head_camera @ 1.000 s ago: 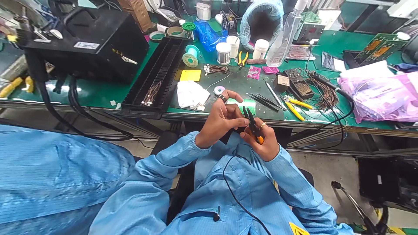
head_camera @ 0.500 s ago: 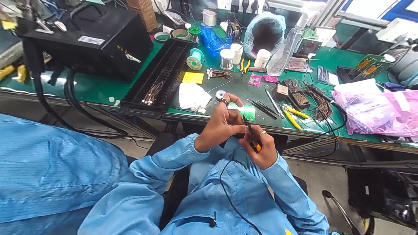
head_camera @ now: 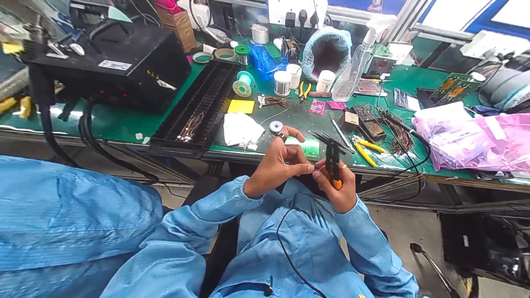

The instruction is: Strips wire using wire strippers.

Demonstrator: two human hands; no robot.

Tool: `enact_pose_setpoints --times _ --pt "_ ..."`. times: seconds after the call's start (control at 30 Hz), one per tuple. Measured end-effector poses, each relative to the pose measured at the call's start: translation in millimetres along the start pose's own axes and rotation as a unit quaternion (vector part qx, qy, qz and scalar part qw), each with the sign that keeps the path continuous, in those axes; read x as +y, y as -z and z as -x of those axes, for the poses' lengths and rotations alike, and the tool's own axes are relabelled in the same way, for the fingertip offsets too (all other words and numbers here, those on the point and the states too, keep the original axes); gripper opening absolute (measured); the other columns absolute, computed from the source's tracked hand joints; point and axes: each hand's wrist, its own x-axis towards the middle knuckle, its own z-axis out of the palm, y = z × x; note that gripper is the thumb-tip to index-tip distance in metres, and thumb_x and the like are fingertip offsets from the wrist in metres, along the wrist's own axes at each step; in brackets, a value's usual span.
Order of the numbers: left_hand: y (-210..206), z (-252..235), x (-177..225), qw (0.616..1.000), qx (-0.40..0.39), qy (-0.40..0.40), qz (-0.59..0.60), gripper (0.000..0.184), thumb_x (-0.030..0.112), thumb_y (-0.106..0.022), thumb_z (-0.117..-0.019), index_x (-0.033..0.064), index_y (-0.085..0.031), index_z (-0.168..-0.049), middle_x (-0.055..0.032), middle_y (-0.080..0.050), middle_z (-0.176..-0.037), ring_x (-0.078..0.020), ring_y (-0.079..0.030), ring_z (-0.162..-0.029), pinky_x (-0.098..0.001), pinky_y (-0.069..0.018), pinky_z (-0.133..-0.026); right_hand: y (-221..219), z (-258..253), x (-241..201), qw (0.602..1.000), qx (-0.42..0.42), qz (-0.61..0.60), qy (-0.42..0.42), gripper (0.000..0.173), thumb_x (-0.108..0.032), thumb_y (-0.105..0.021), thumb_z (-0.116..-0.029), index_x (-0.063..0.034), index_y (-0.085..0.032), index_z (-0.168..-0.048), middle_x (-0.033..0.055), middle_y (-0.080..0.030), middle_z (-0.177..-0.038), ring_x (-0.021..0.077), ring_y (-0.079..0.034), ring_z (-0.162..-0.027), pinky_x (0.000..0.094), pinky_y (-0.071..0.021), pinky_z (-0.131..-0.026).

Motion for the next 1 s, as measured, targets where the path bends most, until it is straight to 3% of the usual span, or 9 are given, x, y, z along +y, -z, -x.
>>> enact_pose_setpoints --times 0.1,0.2,0.3,0.4,0.5,0.63,0.73,0.87,1.0 --pt "-1 -1 -1 1.0 -0.022 0.003 0.002 0.053 -0.004 -0.08 -0.0836 0.0051 -0.048 -0.125 -0.007 -0.072 -0.079 -0.016 -0.073 -0.072 -0.0293 -0.062 -0.073 9 -5 -6 0.997 -0.004 -0.065 0.035 0.034 -0.014 -0.07 -0.0962 0.008 -0.061 -0.12 0.0061 -0.07 -0.095 0.0117 -0.069 -0.08 0.0293 -0.0614 -0.071" --pt "-2 1 -6 0.999 -0.04 0.015 -0.02 0.052 -0.001 -0.083 -0.082 0.0038 -0.053 -0.124 -0.007 -0.074 -0.08 -0.016 -0.074 -0.073 -0.0298 -0.0632 -0.074 7 -4 -11 0.995 -0.017 -0.088 0.043 0.026 -0.015 -0.068 -0.0976 0.0062 -0.065 -0.113 0.0057 -0.071 -0.095 0.0084 -0.066 -0.077 0.0265 -0.059 -0.068" --pt "-5 2 -7 0.993 -0.042 -0.021 -0.108 0.053 0.013 -0.088 -0.079 0.0023 -0.06 -0.122 -0.0012 -0.075 -0.081 -0.0121 -0.072 -0.068 -0.0276 -0.0634 -0.068 -1 -3 -18 0.997 0.001 -0.069 0.043 0.02 -0.011 -0.069 -0.0939 0.0068 -0.067 -0.103 0.0068 -0.072 -0.09 0.006 -0.066 -0.072 0.0251 -0.0585 -0.065" --pt "-15 -2 -9 0.989 -0.08 -0.04 -0.12 0.056 0.011 -0.087 -0.0735 0.0162 -0.062 -0.123 0.0067 -0.078 -0.09 -0.0081 -0.074 -0.074 -0.0247 -0.0641 -0.071 8 -3 -24 0.996 0.037 -0.052 0.064 0.017 -0.001 -0.068 -0.0881 0.0135 -0.067 -0.096 0.0132 -0.07 -0.081 0.0108 -0.066 -0.069 0.0285 -0.0583 -0.066" --pt "-9 -3 -10 0.983 -0.153 -0.022 -0.095 0.053 0.001 -0.083 -0.0804 0.0197 -0.061 -0.125 0.0093 -0.078 -0.098 -0.0088 -0.076 -0.086 -0.0286 -0.0644 -0.082 12 -3 -26 0.995 0.048 0.003 0.082 0.017 0.003 -0.07 -0.0853 0.0157 -0.068 -0.096 0.0182 -0.07 -0.082 0.0192 -0.068 -0.076 0.0363 -0.0576 -0.075" --pt "-3 1 -19 0.984 -0.158 -0.029 -0.08 0.027 0.006 -0.08 -0.0862 0.0165 -0.075 -0.11 0.0066 -0.078 -0.099 -0.0097 -0.075 -0.087 -0.0284 -0.0636 -0.081 16 -6 -32 0.991 0.038 0.05 0.118 0.016 0.004 -0.07 -0.0853 0.0151 -0.068 -0.098 0.0189 -0.07 -0.082 0.0212 -0.069 -0.076 0.0363 -0.0576 -0.072" --pt "-6 1 -20 0.984 -0.164 -0.03 -0.06 0.025 0.007 -0.081 -0.0865 0.0197 -0.076 -0.107 0.0067 -0.079 -0.098 -0.0093 -0.075 -0.088 -0.028 -0.0632 -0.083 15 -3 -36 0.99 0.052 0.053 0.123 0.017 0.005 -0.071 -0.0851 0.0152 -0.068 -0.098 0.0197 -0.071 -0.083 0.0225 -0.07 -0.076 0.0369 -0.0582 -0.072" --pt "-10 1 -23 0.987 -0.154 -0.033 -0.01 0.022 0.011 -0.076 -0.0922 0.0236 -0.076 -0.11 0.0057 -0.079 -0.097 -0.0063 -0.074 -0.083 -0.0199 -0.0608 -0.071 12 -1 -40 0.988 0.095 -0.005 0.12 0.019 0.007 -0.07 -0.0853 0.0184 -0.065 -0.099 0.0202 -0.07 -0.083 0.0196 -0.07 -0.077 0.033 -0.058 -0.075" --pt "-12 5 -22 0.99 -0.139 -0.012 0.024 0.019 0.011 -0.074 -0.0942 0.0224 -0.075 -0.11 0.0019 -0.079 -0.097 -0.0083 -0.075 -0.078 -0.0194 -0.0607 -0.064 11 -3 -39 0.987 0.103 -0.023 0.12 0.017 0.007 -0.069 -0.0869 0.0179 -0.064 -0.099 0.0192 -0.07 -0.083 0.0166 -0.068 -0.077 0.0303 -0.057 -0.074"
